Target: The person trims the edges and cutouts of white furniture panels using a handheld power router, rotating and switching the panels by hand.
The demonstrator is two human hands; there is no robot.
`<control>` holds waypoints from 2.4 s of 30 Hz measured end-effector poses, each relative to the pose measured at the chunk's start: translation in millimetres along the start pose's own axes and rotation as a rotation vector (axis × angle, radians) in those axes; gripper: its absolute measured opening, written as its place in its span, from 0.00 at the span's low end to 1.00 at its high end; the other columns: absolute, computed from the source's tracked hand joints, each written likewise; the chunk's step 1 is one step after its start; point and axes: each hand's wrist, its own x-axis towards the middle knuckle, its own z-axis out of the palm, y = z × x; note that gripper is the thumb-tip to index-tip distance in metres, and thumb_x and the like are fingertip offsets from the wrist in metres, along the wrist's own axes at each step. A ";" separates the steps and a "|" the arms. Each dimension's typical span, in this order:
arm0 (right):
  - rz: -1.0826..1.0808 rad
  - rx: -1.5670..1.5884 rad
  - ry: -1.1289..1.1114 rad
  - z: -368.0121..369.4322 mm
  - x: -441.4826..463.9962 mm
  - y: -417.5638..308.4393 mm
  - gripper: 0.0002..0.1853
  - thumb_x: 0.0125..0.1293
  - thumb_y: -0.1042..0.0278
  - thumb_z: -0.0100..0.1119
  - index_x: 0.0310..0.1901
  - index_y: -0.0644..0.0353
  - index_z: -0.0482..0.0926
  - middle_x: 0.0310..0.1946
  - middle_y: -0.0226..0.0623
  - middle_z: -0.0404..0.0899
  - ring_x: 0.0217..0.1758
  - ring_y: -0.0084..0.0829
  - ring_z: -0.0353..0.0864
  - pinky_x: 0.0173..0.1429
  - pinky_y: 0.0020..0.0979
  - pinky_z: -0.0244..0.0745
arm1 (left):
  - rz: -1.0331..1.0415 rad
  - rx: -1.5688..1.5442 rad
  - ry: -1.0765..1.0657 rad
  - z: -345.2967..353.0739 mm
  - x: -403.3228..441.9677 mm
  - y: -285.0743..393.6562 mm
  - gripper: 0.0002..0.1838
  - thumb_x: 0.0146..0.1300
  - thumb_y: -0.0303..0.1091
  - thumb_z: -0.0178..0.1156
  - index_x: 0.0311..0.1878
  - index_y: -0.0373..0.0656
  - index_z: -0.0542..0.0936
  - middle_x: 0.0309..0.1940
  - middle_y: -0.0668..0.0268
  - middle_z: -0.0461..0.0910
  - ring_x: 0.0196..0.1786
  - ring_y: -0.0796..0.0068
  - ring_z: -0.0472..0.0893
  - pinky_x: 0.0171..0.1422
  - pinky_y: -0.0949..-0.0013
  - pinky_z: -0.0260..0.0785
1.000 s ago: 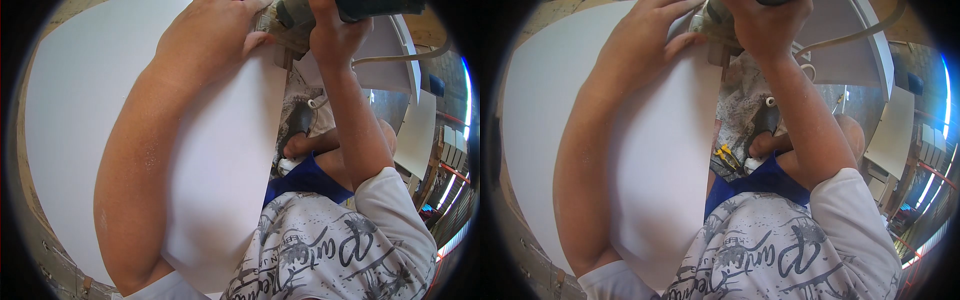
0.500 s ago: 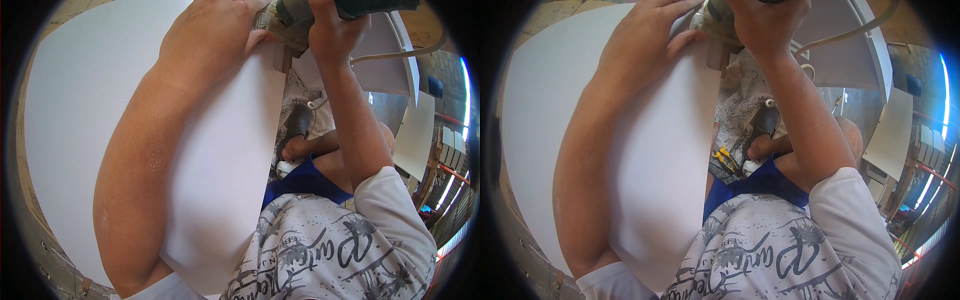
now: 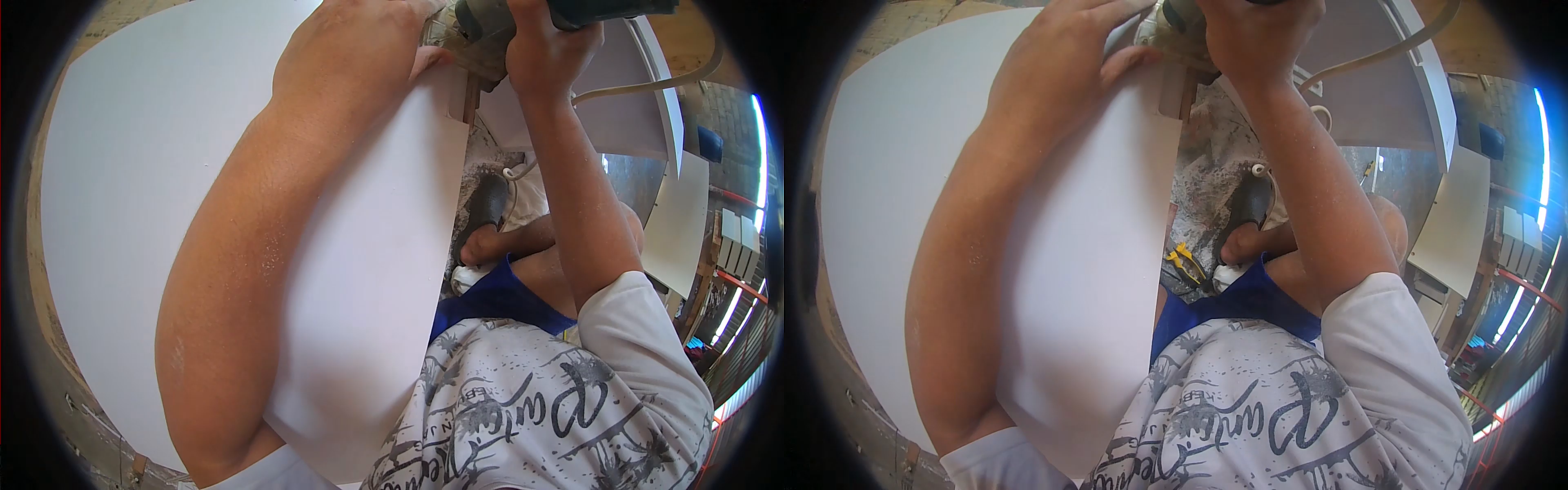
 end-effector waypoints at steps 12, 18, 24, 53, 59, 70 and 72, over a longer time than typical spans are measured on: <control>0.062 -0.068 -0.034 -4.3 -3.4 -18.5 0.13 0.64 0.66 0.71 0.45 0.61 0.79 0.35 0.25 0.80 0.35 0.18 0.76 0.39 0.24 0.73 | -0.047 -0.370 -0.036 -12.8 16.1 -23.1 0.15 0.66 0.30 0.61 0.52 0.31 0.85 0.46 0.44 0.85 0.53 0.44 0.83 0.61 0.55 0.75; 0.100 -0.082 -0.016 -10.3 -5.8 -30.6 0.18 0.64 0.63 0.72 0.49 0.66 0.81 0.43 0.40 0.84 0.44 0.26 0.82 0.50 0.30 0.77 | -0.033 0.005 0.031 -8.5 15.1 -31.4 0.19 0.65 0.33 0.65 0.58 0.40 0.84 0.60 0.50 0.82 0.61 0.49 0.80 0.67 0.51 0.71; 0.148 -0.053 -0.096 -6.4 -3.4 -47.3 0.31 0.63 0.61 0.70 0.63 0.69 0.72 0.53 0.50 0.82 0.52 0.40 0.85 0.59 0.43 0.83 | 0.042 -0.053 0.029 -17.6 21.5 -28.7 0.20 0.65 0.30 0.62 0.60 0.45 0.83 0.56 0.60 0.82 0.64 0.55 0.77 0.75 0.45 0.61; 0.152 0.399 -0.342 -12.4 -10.9 -38.9 0.48 0.59 0.47 0.78 0.72 0.57 0.59 0.60 0.48 0.69 0.68 0.47 0.73 0.70 0.57 0.70 | 0.016 -0.161 -0.183 -21.4 28.9 -40.5 0.39 0.39 0.45 0.81 0.59 0.46 0.81 0.62 0.64 0.78 0.71 0.59 0.72 0.84 0.41 0.51; 0.114 0.393 -0.256 -1.1 -13.5 -43.0 0.51 0.56 0.41 0.79 0.72 0.57 0.60 0.59 0.45 0.69 0.67 0.44 0.74 0.64 0.53 0.70 | -0.025 -0.190 -0.170 -22.9 30.1 -40.2 0.40 0.39 0.45 0.81 0.60 0.46 0.80 0.63 0.64 0.78 0.71 0.59 0.72 0.84 0.41 0.51; 0.347 0.375 -0.231 -12.0 -10.6 -75.4 0.51 0.46 0.60 0.89 0.70 0.49 0.65 0.59 0.43 0.69 0.67 0.44 0.74 0.70 0.63 0.70 | -0.082 -0.231 -0.184 -15.7 30.5 -38.1 0.42 0.38 0.46 0.80 0.62 0.45 0.79 0.64 0.65 0.78 0.72 0.59 0.71 0.84 0.41 0.50; 0.377 0.396 -0.178 -8.3 -12.4 -77.5 0.51 0.45 0.65 0.90 0.70 0.47 0.66 0.58 0.43 0.70 0.67 0.46 0.74 0.72 0.66 0.70 | -0.091 -0.234 -0.195 -17.1 31.2 -36.5 0.43 0.38 0.46 0.80 0.62 0.45 0.79 0.64 0.65 0.78 0.73 0.59 0.71 0.84 0.41 0.50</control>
